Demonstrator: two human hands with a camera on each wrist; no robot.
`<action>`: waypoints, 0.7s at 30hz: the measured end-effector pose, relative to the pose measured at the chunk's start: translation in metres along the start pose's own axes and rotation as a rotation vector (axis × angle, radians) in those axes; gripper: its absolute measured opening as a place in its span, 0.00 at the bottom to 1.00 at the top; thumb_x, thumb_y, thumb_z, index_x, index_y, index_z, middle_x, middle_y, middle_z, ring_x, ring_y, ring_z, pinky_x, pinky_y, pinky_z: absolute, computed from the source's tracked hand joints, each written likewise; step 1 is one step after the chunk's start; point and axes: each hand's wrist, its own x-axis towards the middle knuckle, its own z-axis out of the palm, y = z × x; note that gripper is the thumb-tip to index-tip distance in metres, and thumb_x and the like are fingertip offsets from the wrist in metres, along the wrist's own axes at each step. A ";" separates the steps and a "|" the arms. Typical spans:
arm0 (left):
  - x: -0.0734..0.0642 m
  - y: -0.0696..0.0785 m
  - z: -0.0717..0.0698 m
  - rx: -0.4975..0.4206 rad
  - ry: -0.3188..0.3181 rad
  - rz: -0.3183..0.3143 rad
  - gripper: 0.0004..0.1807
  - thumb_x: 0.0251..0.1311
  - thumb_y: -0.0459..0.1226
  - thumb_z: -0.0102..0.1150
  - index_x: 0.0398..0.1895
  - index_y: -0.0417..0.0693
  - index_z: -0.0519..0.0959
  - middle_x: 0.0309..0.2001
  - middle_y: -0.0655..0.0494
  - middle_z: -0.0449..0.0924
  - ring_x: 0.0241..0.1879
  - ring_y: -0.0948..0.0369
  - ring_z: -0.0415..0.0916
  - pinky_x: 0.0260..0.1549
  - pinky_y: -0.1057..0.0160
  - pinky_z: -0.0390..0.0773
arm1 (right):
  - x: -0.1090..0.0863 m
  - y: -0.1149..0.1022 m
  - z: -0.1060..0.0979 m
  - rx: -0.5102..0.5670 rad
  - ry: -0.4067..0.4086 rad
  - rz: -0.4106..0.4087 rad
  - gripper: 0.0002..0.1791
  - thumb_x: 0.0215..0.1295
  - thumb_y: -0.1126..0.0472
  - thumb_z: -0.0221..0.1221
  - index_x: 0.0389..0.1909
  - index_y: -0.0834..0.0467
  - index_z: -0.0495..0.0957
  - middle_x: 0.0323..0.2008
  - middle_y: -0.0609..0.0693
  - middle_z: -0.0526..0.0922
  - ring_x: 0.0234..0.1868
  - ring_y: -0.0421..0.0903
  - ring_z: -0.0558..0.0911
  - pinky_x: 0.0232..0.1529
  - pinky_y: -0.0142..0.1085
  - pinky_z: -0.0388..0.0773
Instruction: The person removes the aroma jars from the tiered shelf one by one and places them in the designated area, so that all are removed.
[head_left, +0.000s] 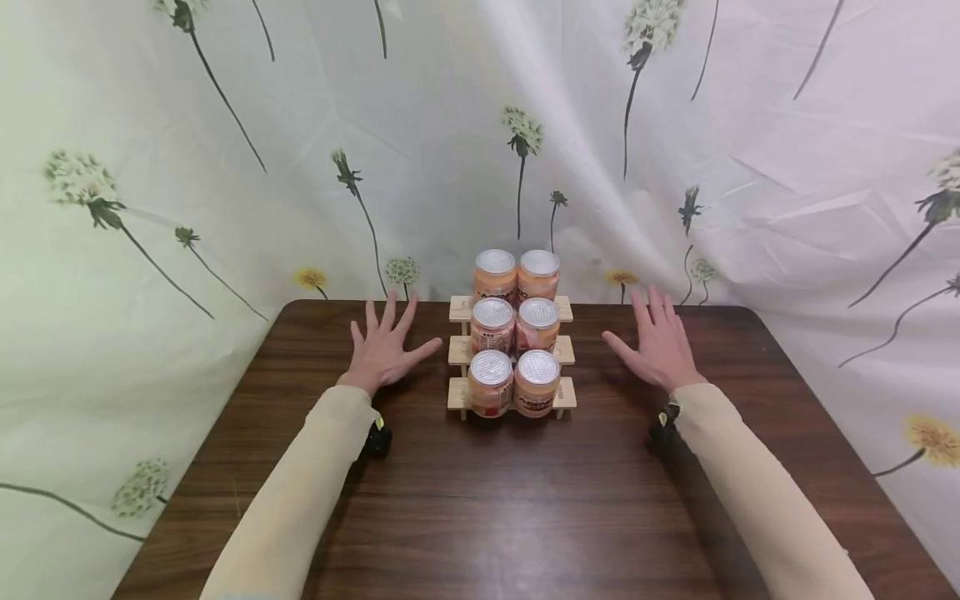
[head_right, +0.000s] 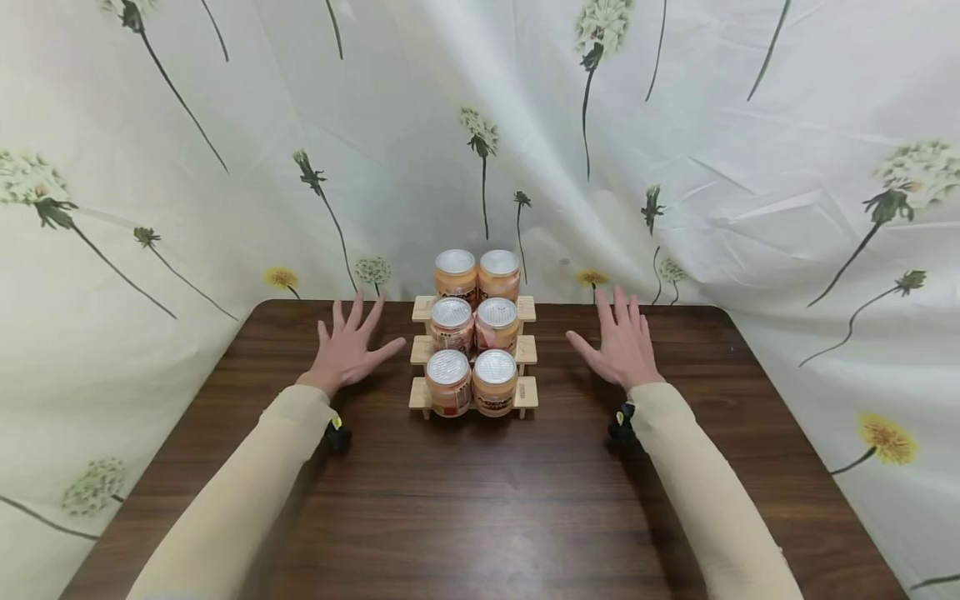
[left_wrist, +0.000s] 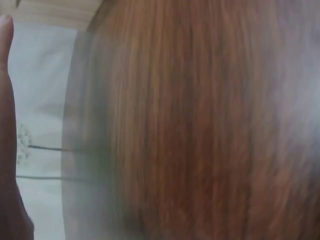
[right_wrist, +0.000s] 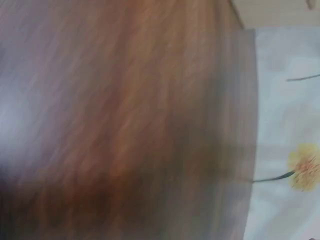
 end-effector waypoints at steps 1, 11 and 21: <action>-0.001 0.001 0.000 -0.034 -0.006 0.004 0.56 0.61 0.82 0.37 0.85 0.74 0.31 0.85 0.54 0.20 0.81 0.36 0.16 0.70 0.21 0.30 | 0.002 -0.002 -0.001 0.023 0.019 -0.016 0.54 0.72 0.29 0.55 0.85 0.58 0.49 0.82 0.69 0.46 0.81 0.74 0.47 0.76 0.68 0.50; -0.008 0.016 0.008 -0.461 -0.052 0.049 0.44 0.74 0.68 0.43 0.87 0.63 0.49 0.86 0.47 0.43 0.83 0.37 0.37 0.77 0.31 0.44 | 0.024 -0.046 -0.016 0.267 0.016 -0.078 0.49 0.74 0.33 0.55 0.85 0.51 0.49 0.84 0.58 0.50 0.83 0.60 0.51 0.78 0.64 0.52; -0.011 0.037 0.016 -0.843 -0.060 0.074 0.36 0.70 0.49 0.69 0.77 0.54 0.67 0.76 0.45 0.67 0.76 0.44 0.64 0.71 0.38 0.67 | 0.045 -0.093 -0.039 0.503 -0.084 -0.089 0.43 0.76 0.36 0.55 0.84 0.48 0.55 0.82 0.53 0.59 0.82 0.55 0.57 0.78 0.59 0.57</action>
